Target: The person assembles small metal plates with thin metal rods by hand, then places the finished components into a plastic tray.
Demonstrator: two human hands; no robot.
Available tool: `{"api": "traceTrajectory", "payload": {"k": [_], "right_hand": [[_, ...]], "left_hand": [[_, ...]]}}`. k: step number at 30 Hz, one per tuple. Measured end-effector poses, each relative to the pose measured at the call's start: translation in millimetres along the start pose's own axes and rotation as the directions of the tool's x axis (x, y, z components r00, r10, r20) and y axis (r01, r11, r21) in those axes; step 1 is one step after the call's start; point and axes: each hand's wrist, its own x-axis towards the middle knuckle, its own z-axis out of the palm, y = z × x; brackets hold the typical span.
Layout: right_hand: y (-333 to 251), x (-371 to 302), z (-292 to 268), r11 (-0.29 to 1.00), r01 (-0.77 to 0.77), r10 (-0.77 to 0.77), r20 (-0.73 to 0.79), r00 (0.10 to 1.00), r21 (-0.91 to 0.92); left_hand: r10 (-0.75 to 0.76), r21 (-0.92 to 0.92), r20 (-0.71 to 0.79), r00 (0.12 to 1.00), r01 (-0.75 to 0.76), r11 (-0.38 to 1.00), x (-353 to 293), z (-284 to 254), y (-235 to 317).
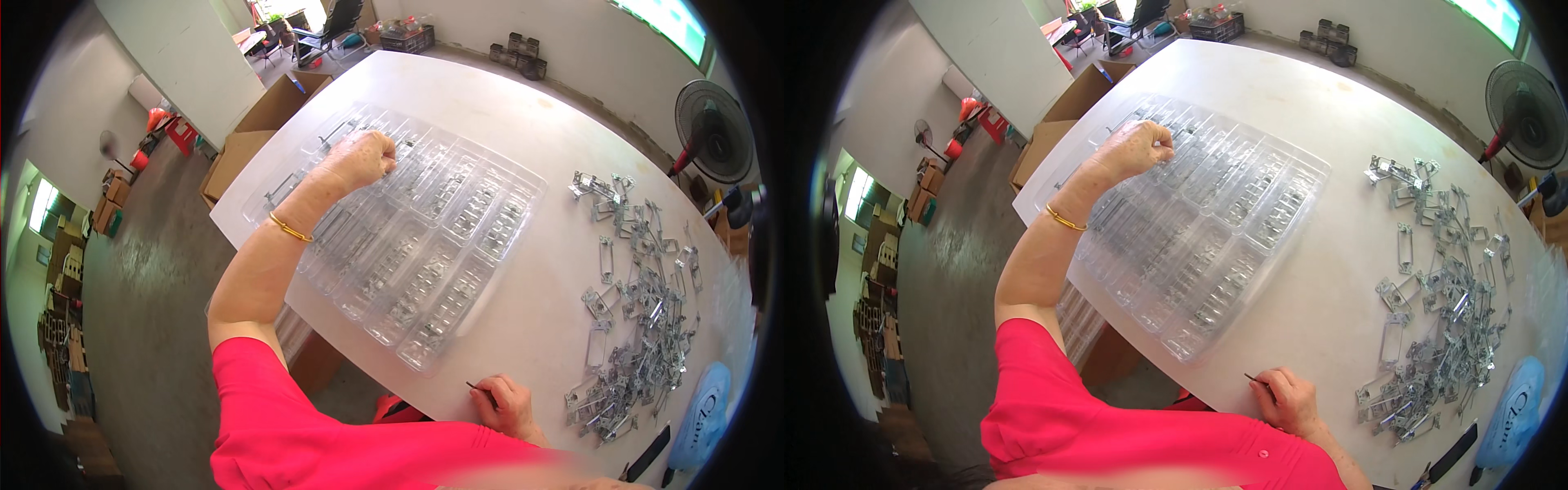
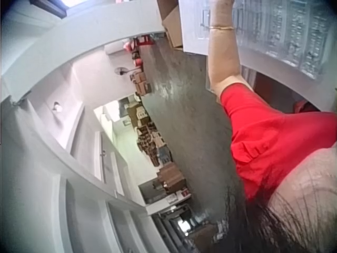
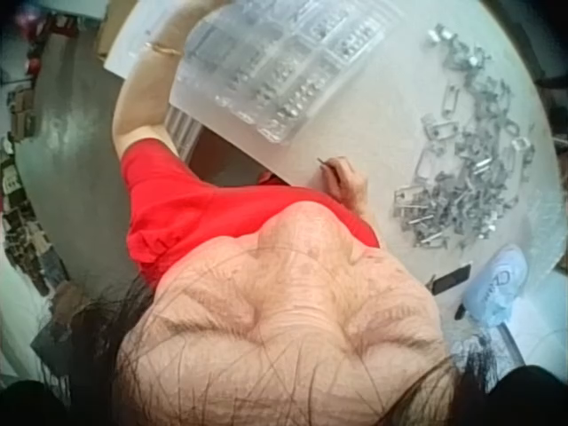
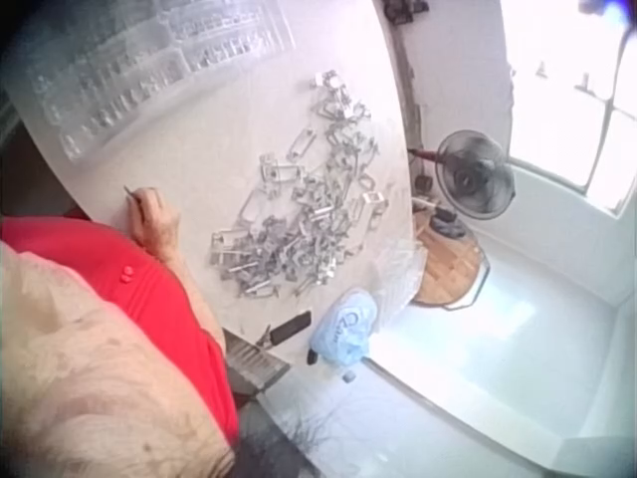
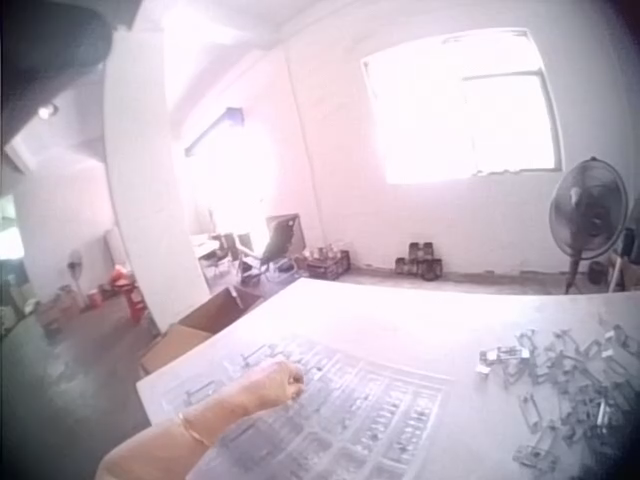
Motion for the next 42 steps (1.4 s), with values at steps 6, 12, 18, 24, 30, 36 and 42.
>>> {"api": "traceTrajectory", "payload": {"k": [6, 12, 18, 24, 30, 36, 42], "right_hand": [[0, 0, 0, 1.0, 0.011, -0.011, -0.006, 1.0, 0.02], [1, 0, 0, 0.999, 0.004, -0.004, 0.012, 1.0, 0.035], [3, -2, -1, 0.999, -0.002, 0.002, 0.01, 1.0, 0.033], [3, -2, -2, 0.998, 0.01, -0.011, 0.006, 1.0, 0.059], [2, -1, -4, 0.997, 0.008, -0.008, -0.003, 1.0, 0.074], [-2, -5, -4, 0.996, 0.024, -0.023, -0.014, 1.0, 0.085], [6, -16, -1, 0.997, 0.018, -0.01, -0.106, 0.994, 0.077]], "left_hand": [[-0.052, 0.077, 0.049, 0.997, 0.048, 0.996, 4, 1, 0], [-0.049, 0.111, 0.031, 0.998, 0.046, 0.993, 1, 1, 0], [-0.091, 0.12, 0.018, 0.996, 0.088, 0.989, 1, 1, 9], [-0.064, 0.091, -0.086, 0.994, 0.072, 0.993, -5, -7, -3], [-0.047, 0.043, -0.205, 0.978, 0.057, 0.997, -27, -45, 6], [0.025, 0.011, -0.329, 0.944, -0.022, 1.0, -64, -61, 23], [0.064, 0.023, -0.361, 0.93, -0.06, 0.998, -101, -62, 95]]}}
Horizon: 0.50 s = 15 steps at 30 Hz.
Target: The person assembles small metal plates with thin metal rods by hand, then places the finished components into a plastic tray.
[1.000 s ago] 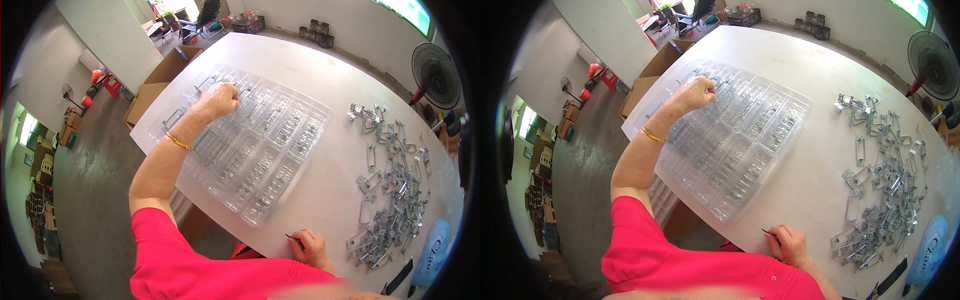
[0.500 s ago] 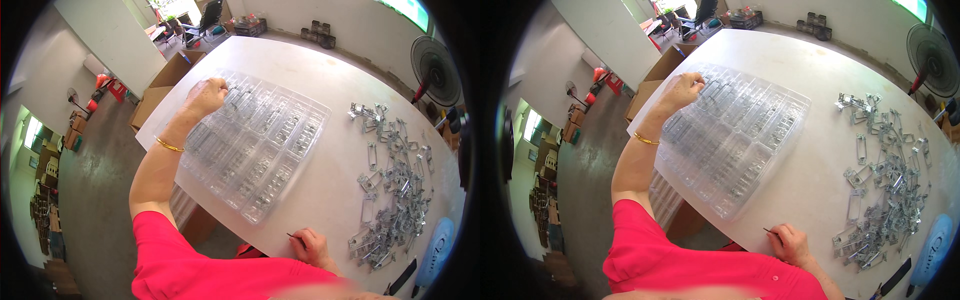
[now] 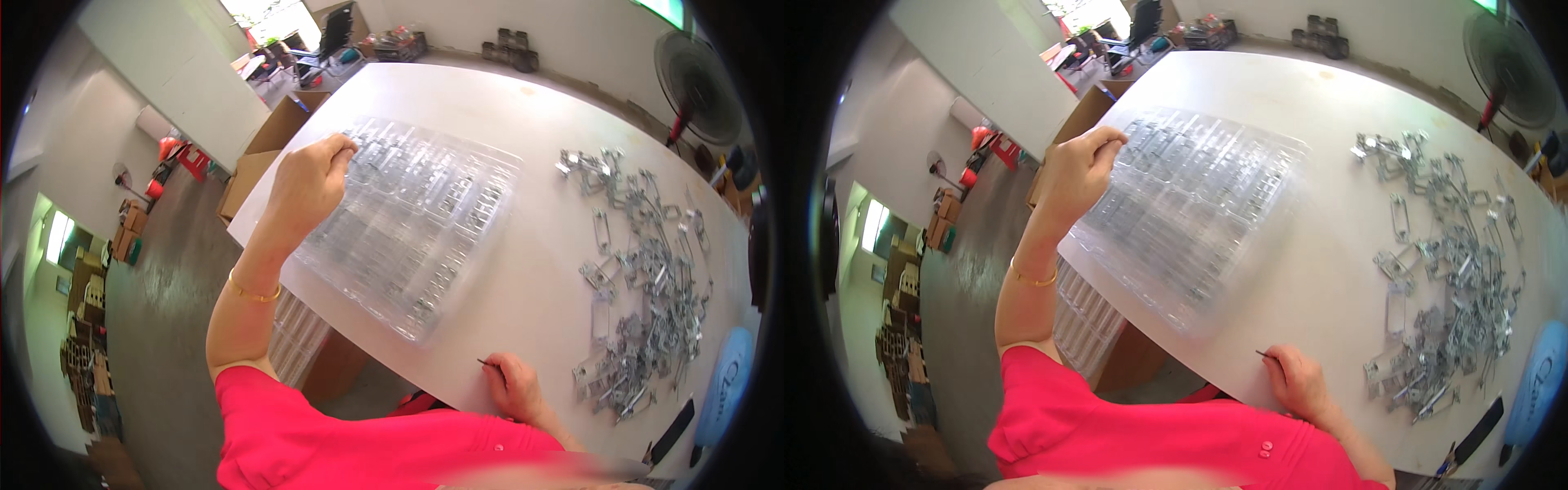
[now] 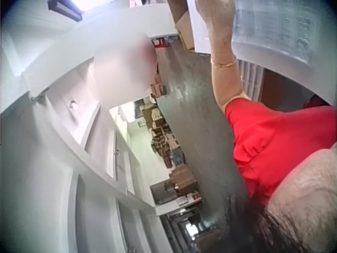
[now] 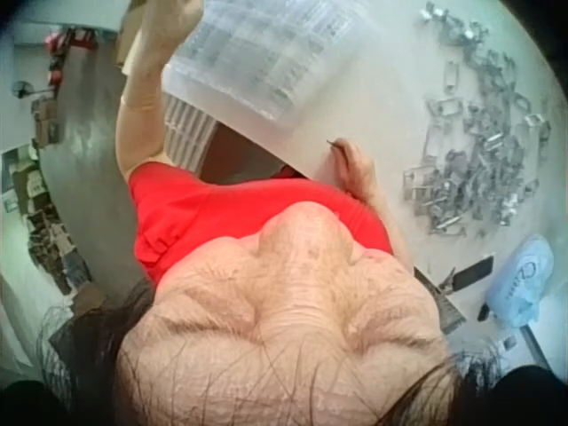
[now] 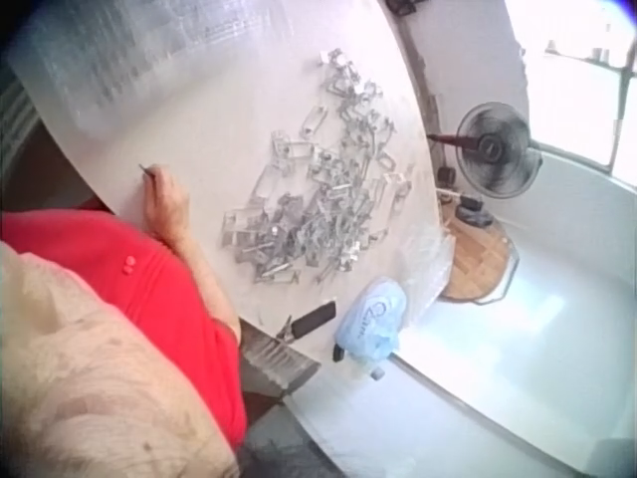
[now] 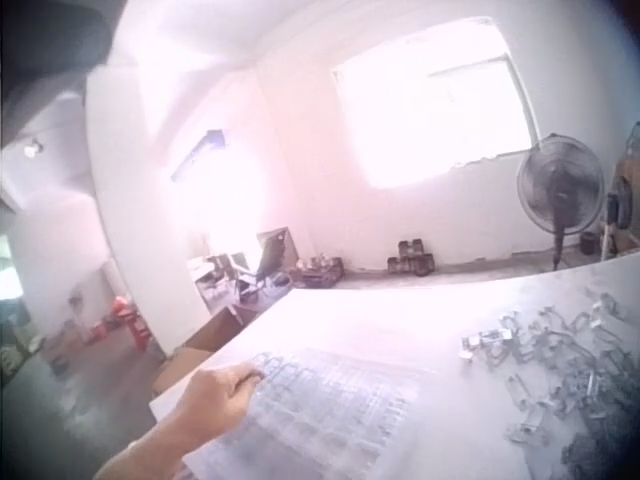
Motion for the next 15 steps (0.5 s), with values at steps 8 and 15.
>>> {"api": "traceTrajectory", "payload": {"k": [8, 15], "right_hand": [[-7, 1, -9, 0.993, -0.108, 0.106, 0.05, 0.993, 0.047], [-4, -18, -35, 0.999, -0.008, -0.006, 0.341, 0.94, 0.039]], "left_hand": [[0.409, -0.032, 0.038, 0.912, -0.408, 0.912, -77, 1, 103], [0.536, -0.483, 0.059, 0.842, -0.446, 0.754, -129, 54, 179]]}}
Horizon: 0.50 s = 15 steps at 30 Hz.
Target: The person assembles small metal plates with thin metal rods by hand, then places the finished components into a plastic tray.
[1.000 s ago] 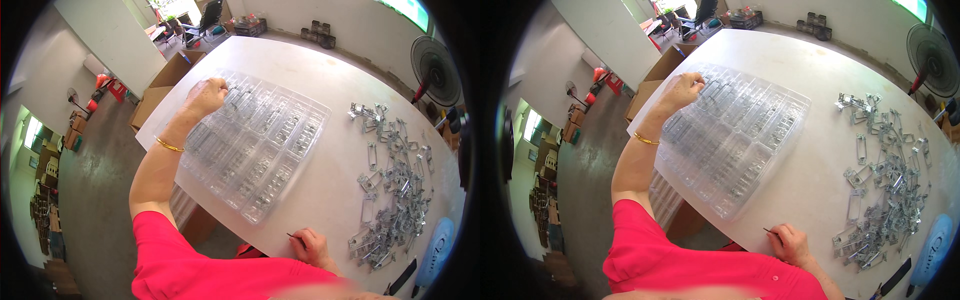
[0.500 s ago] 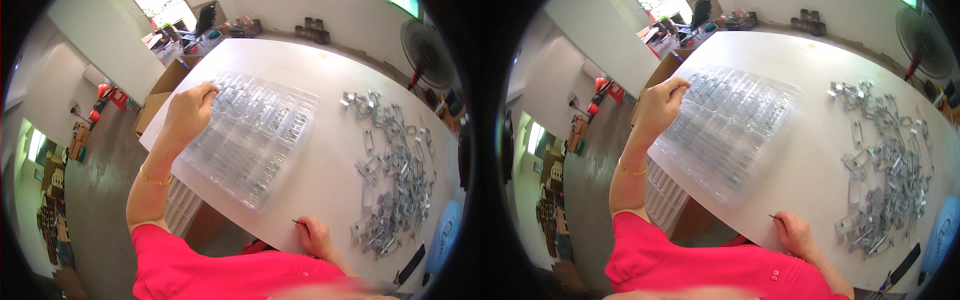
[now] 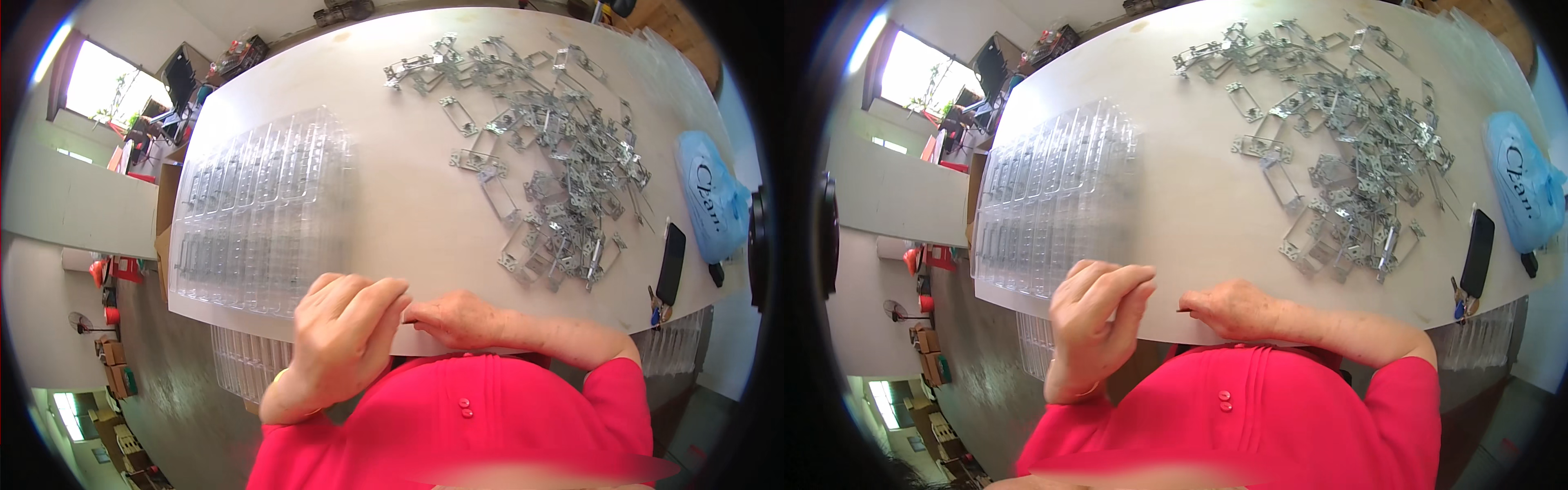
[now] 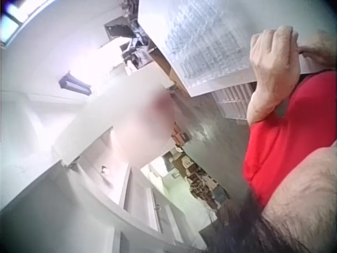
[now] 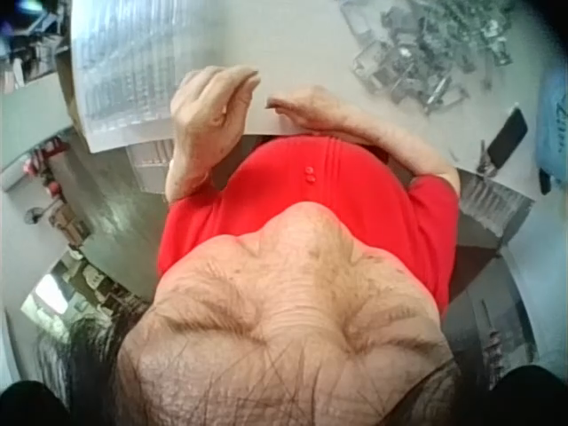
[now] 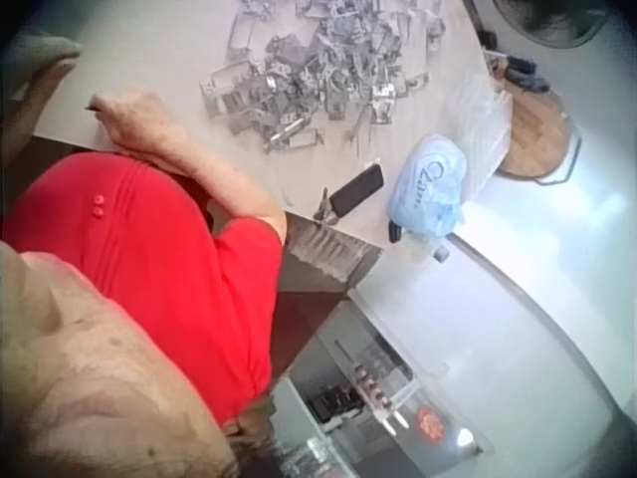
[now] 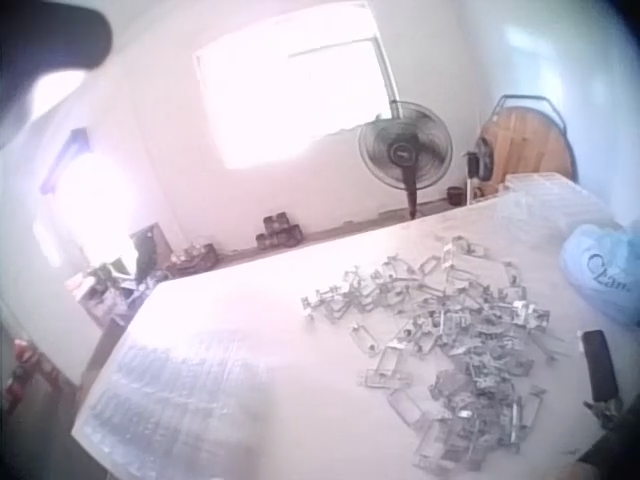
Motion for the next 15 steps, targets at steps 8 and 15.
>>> {"api": "traceTrajectory", "payload": {"k": [8, 15], "right_hand": [[20, -32, -1, 0.985, 0.172, -0.174, 0.078, 0.982, 0.026], [32, -36, -1, 0.957, 0.19, -0.191, -0.017, 0.981, 0.218]], "left_hand": [[-0.116, -0.099, 0.117, 0.986, 0.127, 0.987, 51, 116, -39], [0.173, 0.09, 0.223, 0.959, -0.197, 0.976, 94, 184, -59]]}}
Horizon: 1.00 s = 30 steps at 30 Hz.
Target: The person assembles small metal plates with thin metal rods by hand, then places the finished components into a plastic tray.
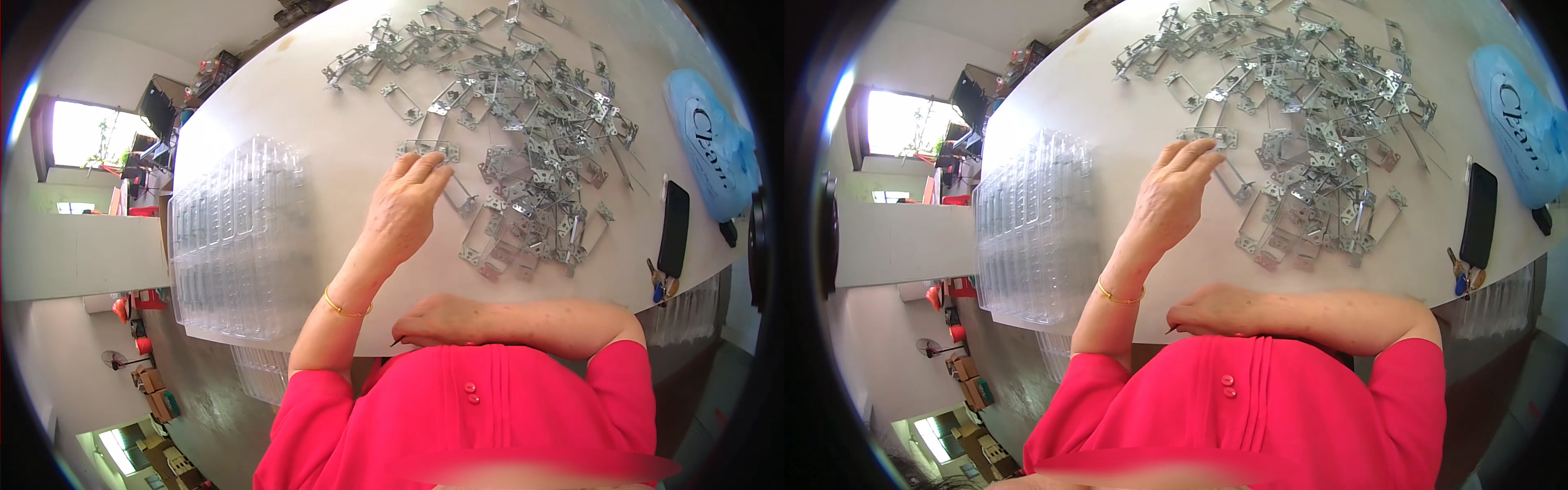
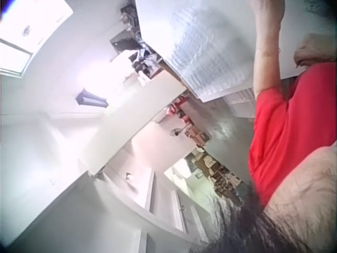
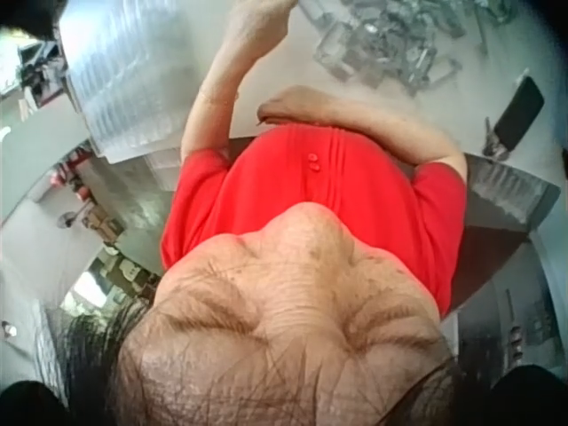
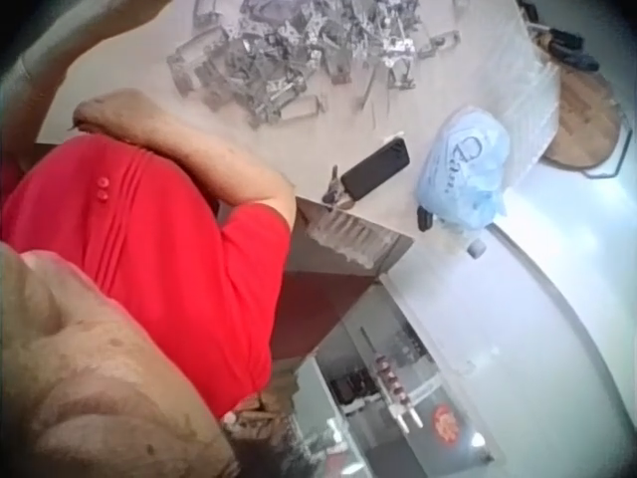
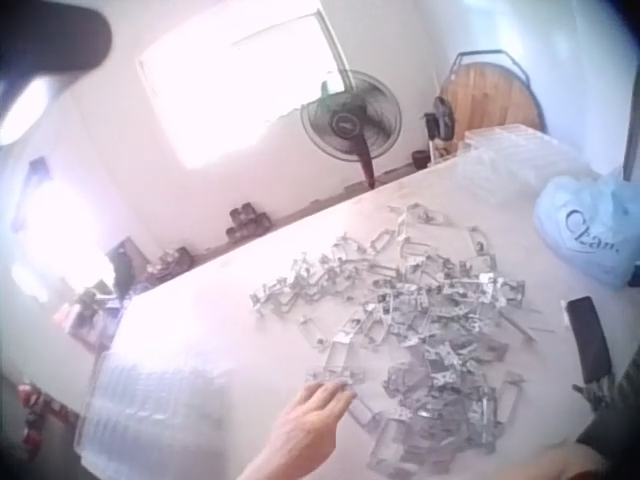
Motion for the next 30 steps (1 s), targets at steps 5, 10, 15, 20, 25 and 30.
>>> {"api": "traceTrajectory", "payload": {"k": [5, 10, 15, 20, 25, 30], "right_hand": [[3, 2, -1, 0.999, 0.016, -0.016, -0.002, 1.0, 0.032], [6, 3, 2, 0.999, 0.019, -0.019, -0.009, 1.0, 0.033], [3, 8, -2, 0.999, 0.009, -0.007, -0.038, 0.999, 0.051], [-4, 10, -4, 0.986, -0.071, 0.087, -0.101, 0.991, 0.152], [-25, 14, -21, 0.929, -0.238, 0.264, -0.055, 0.963, 0.284], [-52, 23, -56, 0.966, -0.229, 0.255, -0.297, 0.92, 0.119]], "left_hand": [[0.153, 0.088, 0.109, 0.982, -0.163, 0.983, 13, 10, -1], [0.078, 0.079, 0.337, 0.938, -0.111, 0.991, 4, -2, -9], [-0.484, -0.636, 0.185, 0.855, 0.479, 0.604, -31, -10, -16], [-0.509, -0.92, 0.391, 0.767, 0.304, -0.249, -69, -7, -43], [-0.38, -0.848, 0.364, 0.85, 0.133, -0.513, -95, 2, -49], [-0.37, -0.834, 0.298, 0.88, 0.051, -0.55, -103, 4, -51]]}}
